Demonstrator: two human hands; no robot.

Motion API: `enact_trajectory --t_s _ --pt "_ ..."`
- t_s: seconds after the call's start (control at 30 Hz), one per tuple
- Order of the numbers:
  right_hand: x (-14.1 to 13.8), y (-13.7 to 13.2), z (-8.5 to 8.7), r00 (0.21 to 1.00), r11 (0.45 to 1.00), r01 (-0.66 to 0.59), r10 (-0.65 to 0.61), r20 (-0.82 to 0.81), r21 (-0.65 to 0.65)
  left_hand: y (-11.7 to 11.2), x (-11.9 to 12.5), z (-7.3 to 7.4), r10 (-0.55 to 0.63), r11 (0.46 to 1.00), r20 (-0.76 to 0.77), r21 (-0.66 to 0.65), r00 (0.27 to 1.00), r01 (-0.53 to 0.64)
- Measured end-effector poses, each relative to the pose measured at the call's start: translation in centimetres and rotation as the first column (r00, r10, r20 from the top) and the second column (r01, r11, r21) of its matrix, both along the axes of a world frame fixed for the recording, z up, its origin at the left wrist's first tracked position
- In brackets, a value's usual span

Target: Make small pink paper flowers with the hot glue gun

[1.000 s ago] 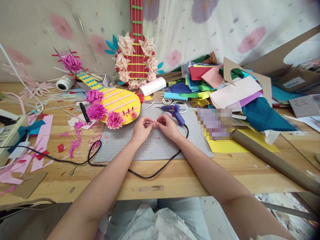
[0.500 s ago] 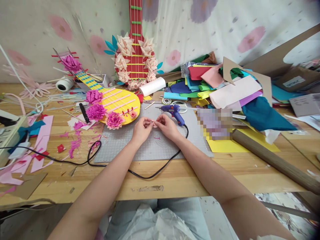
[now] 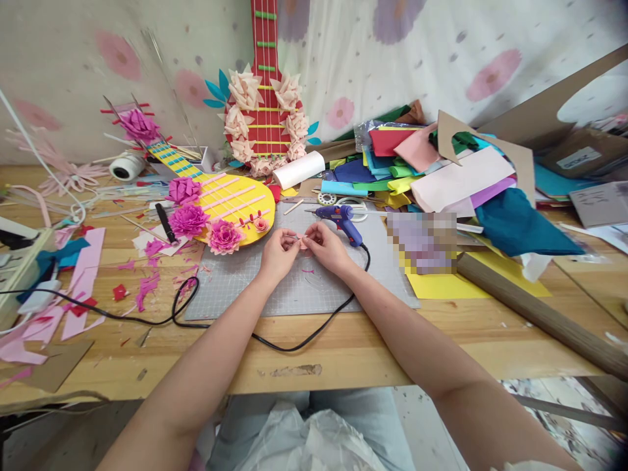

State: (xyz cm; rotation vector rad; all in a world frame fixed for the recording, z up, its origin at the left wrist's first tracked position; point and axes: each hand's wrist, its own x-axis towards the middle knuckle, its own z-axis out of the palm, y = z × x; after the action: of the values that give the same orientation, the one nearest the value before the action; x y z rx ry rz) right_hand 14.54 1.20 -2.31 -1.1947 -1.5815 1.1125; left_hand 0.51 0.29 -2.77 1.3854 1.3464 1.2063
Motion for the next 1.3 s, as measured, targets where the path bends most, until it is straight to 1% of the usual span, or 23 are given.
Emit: enact_trajectory --t_s 0.2,0.37,0.57,0.67,0.8,1.03,1.2,1.3 --pt "-0.04 -0.02 0.09 1.0 1.0 0.013 -0.013 0.009 0.009 0.06 -0.05 -0.09 -0.01 1.0 -0.01 -0.006 1.0 0.01" --pt "0.07 -0.15 0.26 1.0 1.0 0.008 -0.008 0.022 0.002 0.03 -0.01 0.05 0.01 1.0 0.006 0.008 1.0 -0.01" --pt "0.07 0.07 -0.09 1.0 1.0 -0.013 0.013 0.004 0.002 0.09 -0.07 0.11 0.037 0.999 0.029 0.009 0.999 -0.037" --pt "-0.02 0.03 -0.03 1.0 1.0 -0.001 0.001 -0.011 -0.002 -0.01 -0.03 0.23 0.022 1.0 0.026 0.003 0.999 -0.022" --pt "-0.05 -0.2 0.37 0.999 0.999 0.029 -0.03 -0.012 -0.029 -0.06 0.03 0.39 0.042 0.999 0.023 0.002 0.999 -0.042" --pt "-0.14 -0.2 0.43 0.999 0.998 0.003 -0.005 -0.035 -0.057 0.16 -0.04 0.1 0.018 1.0 0.09 0.0 0.996 -0.018" --pt "-0.27 -0.2 0.53 1.0 0.999 0.016 -0.017 -0.023 -0.046 0.09 0.03 0.24 0.033 0.999 0.068 -0.005 0.997 -0.033" --pt "-0.26 -0.3 0.66 1.0 0.999 -0.003 0.003 -0.019 -0.045 0.06 0.07 0.35 0.04 0.999 0.093 -0.011 0.995 -0.039"
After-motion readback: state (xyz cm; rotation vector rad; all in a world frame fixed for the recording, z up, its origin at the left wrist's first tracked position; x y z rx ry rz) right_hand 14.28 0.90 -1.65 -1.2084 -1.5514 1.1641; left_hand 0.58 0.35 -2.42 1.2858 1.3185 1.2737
